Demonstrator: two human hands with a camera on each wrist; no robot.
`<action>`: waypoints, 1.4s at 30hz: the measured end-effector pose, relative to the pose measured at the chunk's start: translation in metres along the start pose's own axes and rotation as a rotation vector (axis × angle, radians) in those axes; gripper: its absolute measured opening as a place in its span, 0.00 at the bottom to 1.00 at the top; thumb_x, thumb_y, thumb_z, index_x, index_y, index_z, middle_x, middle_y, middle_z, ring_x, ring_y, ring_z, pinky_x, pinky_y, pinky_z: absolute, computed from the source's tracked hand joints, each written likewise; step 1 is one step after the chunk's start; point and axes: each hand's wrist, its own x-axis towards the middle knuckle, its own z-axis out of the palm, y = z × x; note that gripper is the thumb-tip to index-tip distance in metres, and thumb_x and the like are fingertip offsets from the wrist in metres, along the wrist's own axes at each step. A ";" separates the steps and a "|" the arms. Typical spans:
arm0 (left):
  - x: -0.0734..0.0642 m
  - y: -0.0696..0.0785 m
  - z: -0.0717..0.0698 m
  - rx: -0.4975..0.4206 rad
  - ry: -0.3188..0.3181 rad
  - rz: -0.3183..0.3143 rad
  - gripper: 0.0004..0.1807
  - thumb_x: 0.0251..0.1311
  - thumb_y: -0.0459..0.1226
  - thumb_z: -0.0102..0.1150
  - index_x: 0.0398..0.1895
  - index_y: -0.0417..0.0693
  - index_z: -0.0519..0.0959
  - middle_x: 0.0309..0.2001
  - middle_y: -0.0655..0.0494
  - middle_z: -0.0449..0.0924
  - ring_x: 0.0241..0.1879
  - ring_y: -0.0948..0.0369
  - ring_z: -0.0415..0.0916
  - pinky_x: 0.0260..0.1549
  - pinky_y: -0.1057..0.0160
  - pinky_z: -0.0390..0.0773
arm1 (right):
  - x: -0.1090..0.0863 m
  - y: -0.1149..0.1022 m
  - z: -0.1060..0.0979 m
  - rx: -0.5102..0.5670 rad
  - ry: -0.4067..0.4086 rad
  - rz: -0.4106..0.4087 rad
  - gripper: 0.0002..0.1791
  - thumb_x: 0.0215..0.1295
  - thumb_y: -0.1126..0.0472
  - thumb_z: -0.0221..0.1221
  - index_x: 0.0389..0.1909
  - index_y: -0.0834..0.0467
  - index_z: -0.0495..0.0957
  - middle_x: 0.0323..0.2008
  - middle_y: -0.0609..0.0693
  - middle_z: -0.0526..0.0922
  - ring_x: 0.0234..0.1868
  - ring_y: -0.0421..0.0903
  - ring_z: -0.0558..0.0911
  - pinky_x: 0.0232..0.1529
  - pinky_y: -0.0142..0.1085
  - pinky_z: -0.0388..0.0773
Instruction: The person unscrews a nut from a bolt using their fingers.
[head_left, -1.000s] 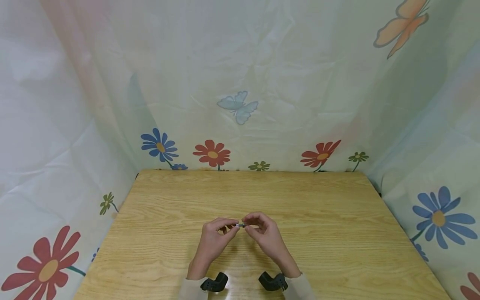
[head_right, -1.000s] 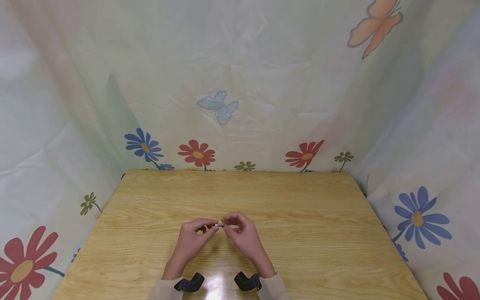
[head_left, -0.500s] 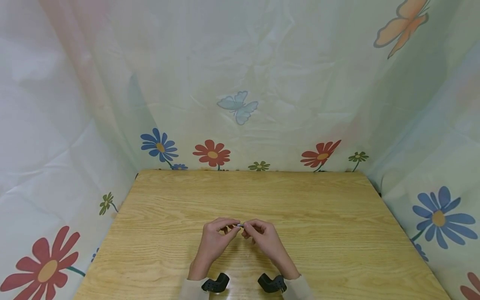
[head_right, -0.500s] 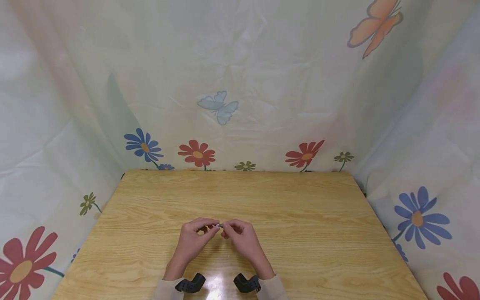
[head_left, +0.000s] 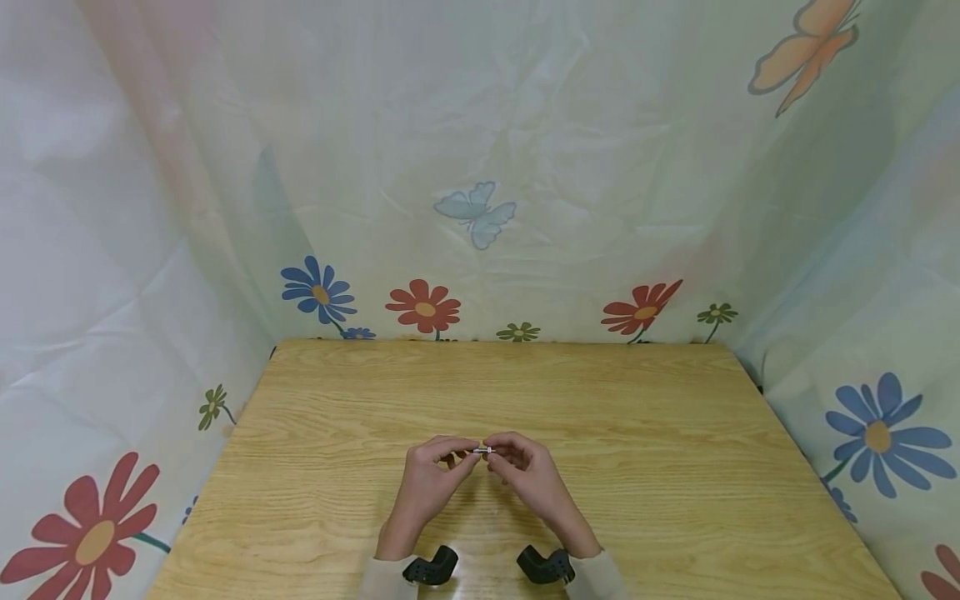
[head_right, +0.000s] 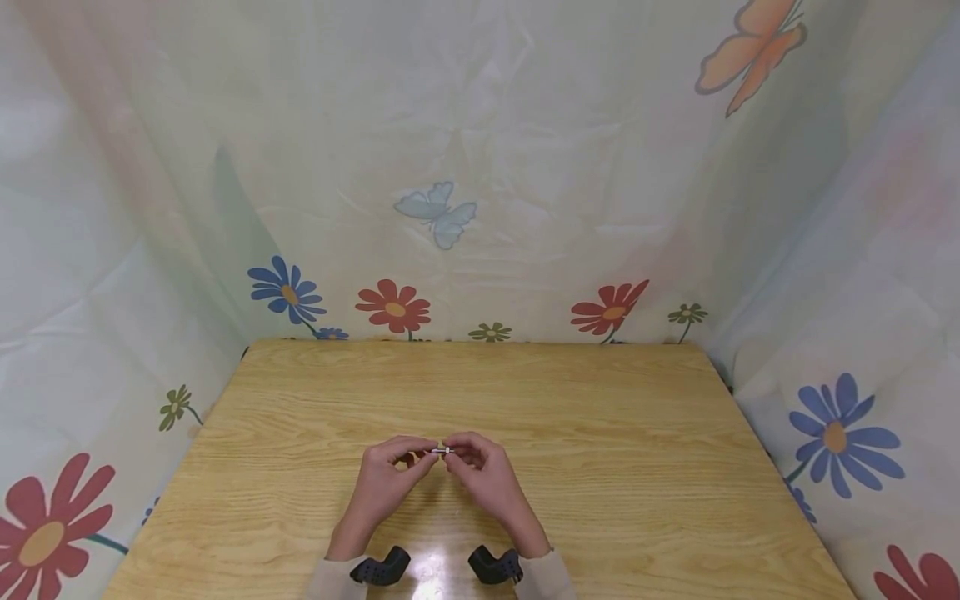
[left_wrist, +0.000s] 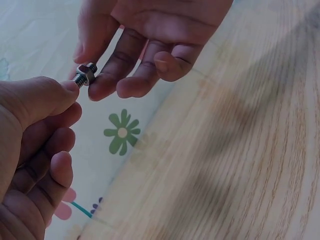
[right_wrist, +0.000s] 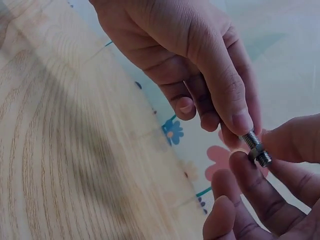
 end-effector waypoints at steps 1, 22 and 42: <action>0.000 0.000 0.000 0.001 0.001 0.004 0.06 0.62 0.33 0.71 0.41 0.49 0.90 0.38 0.58 0.90 0.35 0.67 0.83 0.31 0.67 0.84 | 0.000 0.000 0.000 -0.001 0.004 -0.009 0.16 0.75 0.57 0.61 0.56 0.60 0.81 0.50 0.63 0.84 0.46 0.57 0.85 0.40 0.43 0.84; 0.002 0.003 0.000 -0.025 0.048 -0.020 0.07 0.60 0.32 0.73 0.41 0.49 0.90 0.39 0.59 0.90 0.35 0.65 0.84 0.29 0.67 0.83 | 0.003 -0.001 0.002 -0.009 0.111 0.090 0.21 0.77 0.49 0.58 0.45 0.65 0.86 0.36 0.57 0.88 0.38 0.52 0.86 0.35 0.40 0.82; 0.001 0.001 -0.001 -0.007 0.030 -0.031 0.08 0.60 0.30 0.72 0.40 0.49 0.90 0.38 0.58 0.89 0.35 0.66 0.82 0.29 0.68 0.82 | 0.001 -0.003 -0.001 -0.003 0.040 -0.062 0.12 0.75 0.61 0.60 0.54 0.61 0.82 0.51 0.64 0.84 0.42 0.52 0.85 0.36 0.37 0.81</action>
